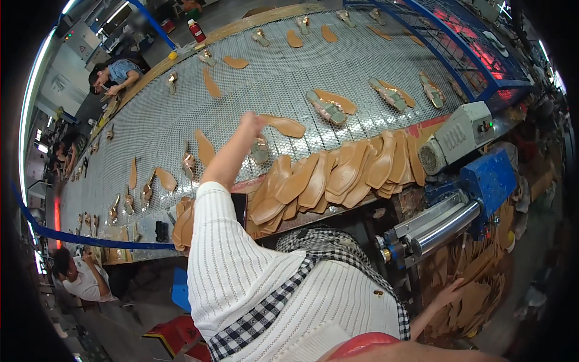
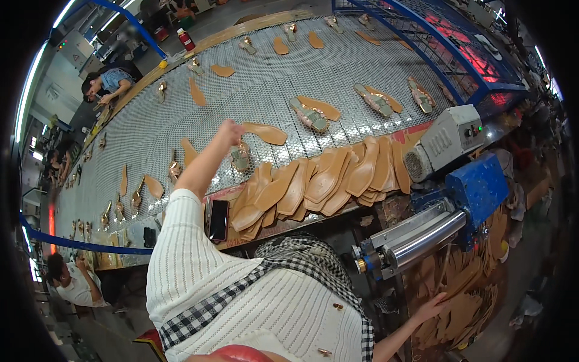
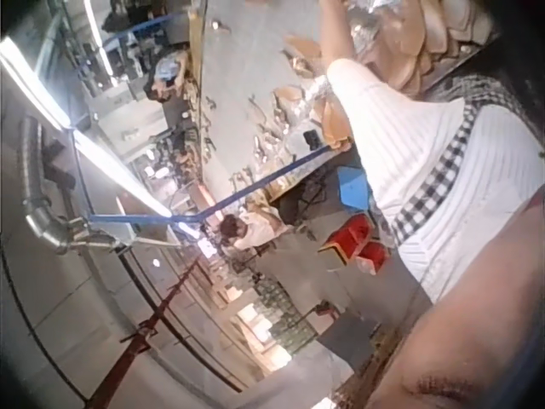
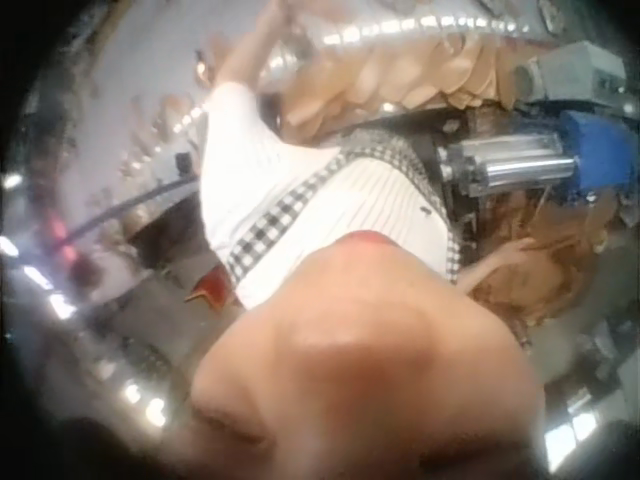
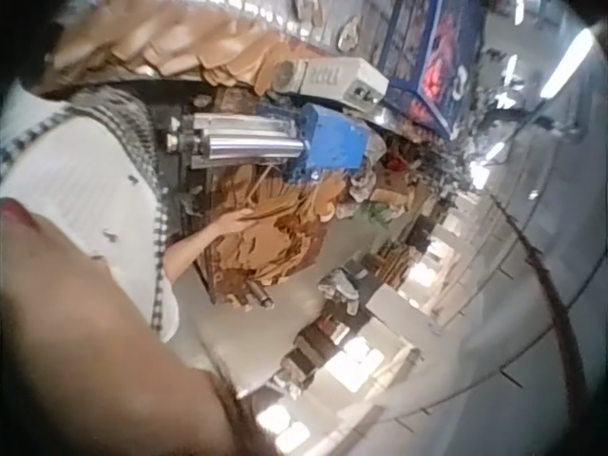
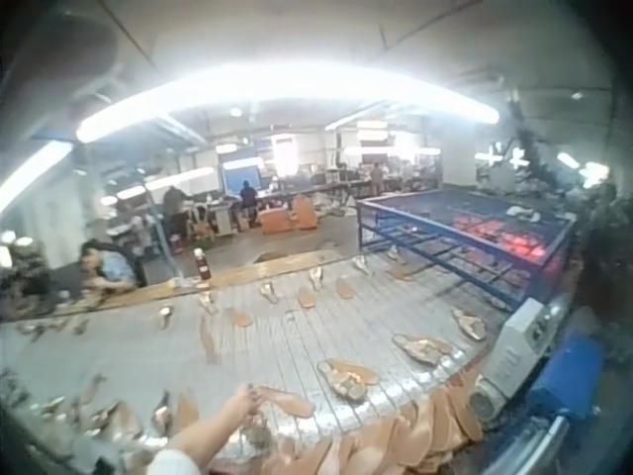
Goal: The person feeds tan-colored shoe insoles into a blue grinding machine one by one. They pick up insoles from a pile on the right, pass them through the machine's rollers, and place the processed insoles onto a metal mesh conveyor belt.
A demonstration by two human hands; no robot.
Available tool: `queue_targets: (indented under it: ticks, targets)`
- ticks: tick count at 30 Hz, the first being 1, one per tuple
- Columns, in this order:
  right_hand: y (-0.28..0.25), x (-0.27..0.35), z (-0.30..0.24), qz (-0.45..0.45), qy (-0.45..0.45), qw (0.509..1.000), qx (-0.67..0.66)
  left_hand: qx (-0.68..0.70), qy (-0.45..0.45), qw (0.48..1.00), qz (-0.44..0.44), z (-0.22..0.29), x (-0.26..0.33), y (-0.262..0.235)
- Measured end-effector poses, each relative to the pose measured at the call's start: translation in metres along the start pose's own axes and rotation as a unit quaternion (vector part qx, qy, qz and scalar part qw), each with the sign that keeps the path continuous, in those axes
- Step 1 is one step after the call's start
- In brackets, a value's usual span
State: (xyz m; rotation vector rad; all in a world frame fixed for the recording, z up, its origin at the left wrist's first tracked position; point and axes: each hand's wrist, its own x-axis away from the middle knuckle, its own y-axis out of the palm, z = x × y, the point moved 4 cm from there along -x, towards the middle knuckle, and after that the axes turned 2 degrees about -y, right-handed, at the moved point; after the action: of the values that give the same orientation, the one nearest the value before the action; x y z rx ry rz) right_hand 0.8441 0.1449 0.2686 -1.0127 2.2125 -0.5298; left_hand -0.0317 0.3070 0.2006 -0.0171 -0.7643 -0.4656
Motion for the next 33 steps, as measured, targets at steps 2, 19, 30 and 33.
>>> queue_targets:
  ticks: [2,19,30,33]
  targets:
    - [0.011,0.002,-0.055,-0.028,-0.048,0.998,-0.006,-0.159,-0.036,0.983,-0.087,-0.078,0.038,0.051]
    - [0.064,-0.016,-0.076,-0.089,0.021,0.939,-0.332,-0.379,0.499,0.375,-0.683,-0.274,0.377,0.283]
    - [0.058,-0.019,-0.101,-0.09,0.199,0.842,-0.494,-0.235,-0.028,0.857,-0.457,-0.242,0.252,0.073]
    - [0.053,-0.017,-0.133,-0.083,0.22,0.832,-0.502,-0.052,-0.173,0.969,-0.169,-0.183,0.166,-0.016]
